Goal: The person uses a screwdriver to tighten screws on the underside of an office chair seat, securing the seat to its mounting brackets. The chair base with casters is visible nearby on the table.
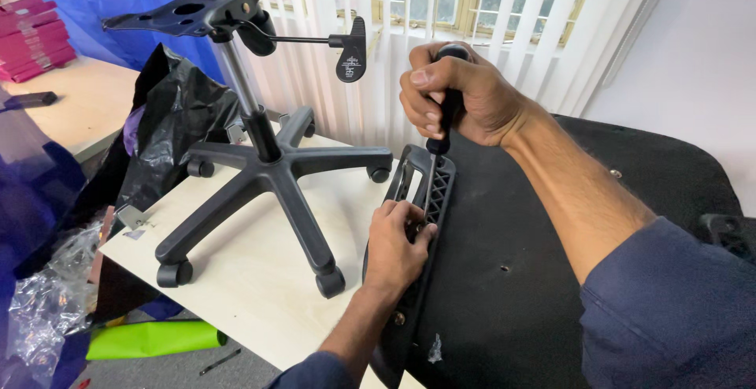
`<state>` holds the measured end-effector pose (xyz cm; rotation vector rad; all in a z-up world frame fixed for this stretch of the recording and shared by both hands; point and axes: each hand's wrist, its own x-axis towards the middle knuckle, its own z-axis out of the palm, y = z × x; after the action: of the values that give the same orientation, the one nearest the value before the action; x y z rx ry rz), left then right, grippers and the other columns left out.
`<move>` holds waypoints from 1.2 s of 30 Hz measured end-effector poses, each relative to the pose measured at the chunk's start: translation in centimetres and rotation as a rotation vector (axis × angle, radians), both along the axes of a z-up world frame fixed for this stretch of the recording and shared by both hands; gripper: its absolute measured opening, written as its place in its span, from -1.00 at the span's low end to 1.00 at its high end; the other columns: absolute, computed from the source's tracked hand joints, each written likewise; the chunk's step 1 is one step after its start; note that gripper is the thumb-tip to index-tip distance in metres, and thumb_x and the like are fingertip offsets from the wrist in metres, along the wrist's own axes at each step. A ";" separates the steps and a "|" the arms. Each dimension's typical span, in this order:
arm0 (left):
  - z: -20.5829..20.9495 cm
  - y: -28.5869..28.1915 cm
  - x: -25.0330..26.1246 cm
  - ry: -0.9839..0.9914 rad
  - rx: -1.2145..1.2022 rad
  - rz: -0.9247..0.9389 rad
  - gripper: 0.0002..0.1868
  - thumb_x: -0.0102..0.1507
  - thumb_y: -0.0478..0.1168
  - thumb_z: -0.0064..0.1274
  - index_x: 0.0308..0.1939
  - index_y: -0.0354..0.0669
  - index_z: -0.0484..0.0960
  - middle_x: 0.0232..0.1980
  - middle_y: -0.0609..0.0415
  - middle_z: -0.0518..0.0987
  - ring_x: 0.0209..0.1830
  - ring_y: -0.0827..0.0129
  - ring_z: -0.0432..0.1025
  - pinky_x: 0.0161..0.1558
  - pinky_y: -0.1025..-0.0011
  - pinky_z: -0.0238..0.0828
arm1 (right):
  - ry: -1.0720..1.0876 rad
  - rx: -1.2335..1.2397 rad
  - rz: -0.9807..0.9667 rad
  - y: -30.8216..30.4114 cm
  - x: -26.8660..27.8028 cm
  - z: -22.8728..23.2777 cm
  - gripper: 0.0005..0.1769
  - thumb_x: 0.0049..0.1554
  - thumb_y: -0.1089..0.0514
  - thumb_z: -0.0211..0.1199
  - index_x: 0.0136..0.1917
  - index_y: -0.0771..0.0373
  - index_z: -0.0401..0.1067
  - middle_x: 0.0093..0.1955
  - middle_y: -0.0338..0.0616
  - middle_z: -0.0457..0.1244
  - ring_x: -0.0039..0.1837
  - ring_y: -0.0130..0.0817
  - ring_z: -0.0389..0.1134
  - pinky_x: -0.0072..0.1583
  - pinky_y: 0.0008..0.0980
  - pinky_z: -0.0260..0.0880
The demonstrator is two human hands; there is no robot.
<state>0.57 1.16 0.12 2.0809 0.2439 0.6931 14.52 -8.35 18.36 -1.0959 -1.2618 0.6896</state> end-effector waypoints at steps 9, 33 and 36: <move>-0.6 0.0 0.1 -0.079 0.116 -0.034 -0.82 0.17 -0.38 0.18 -0.16 -0.15 0.74 -0.17 0.05 0.61 -0.05 0.07 0.39 0.05 0.22 0.38 | -0.359 0.315 -0.689 -0.4 -2.2 -1.7 -0.70 0.41 -0.04 0.26 -0.03 0.17 0.33 -0.24 -0.29 0.28 -0.17 -0.52 0.41 -0.15 -0.43 0.49; -0.9 -1.0 0.0 -0.164 0.200 0.061 -0.92 0.15 -0.35 0.22 -0.27 -0.24 0.71 -0.27 -0.05 0.62 -0.16 0.02 0.41 -0.09 0.15 0.42 | -0.538 0.421 -0.715 1.7 -8.6 -2.7 -0.71 0.39 0.10 0.32 -0.09 0.21 0.30 -0.36 -0.35 0.22 -0.42 -0.67 0.29 -0.39 -0.66 0.27; -0.9 -0.9 -0.1 -0.144 0.204 0.050 -0.94 0.16 -0.34 0.21 -0.29 -0.25 0.69 -0.26 -0.05 0.62 -0.15 0.01 0.41 -0.07 0.16 0.43 | -0.648 0.479 -0.755 2.2 -9.2 -3.3 -0.66 0.43 0.09 0.32 -0.12 0.24 0.32 -0.36 -0.33 0.21 -0.37 -0.65 0.29 -0.36 -0.67 0.26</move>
<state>0.49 0.22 -0.76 2.2112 0.1498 0.9269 5.36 -6.20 15.10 -1.2977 -1.3002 -0.5578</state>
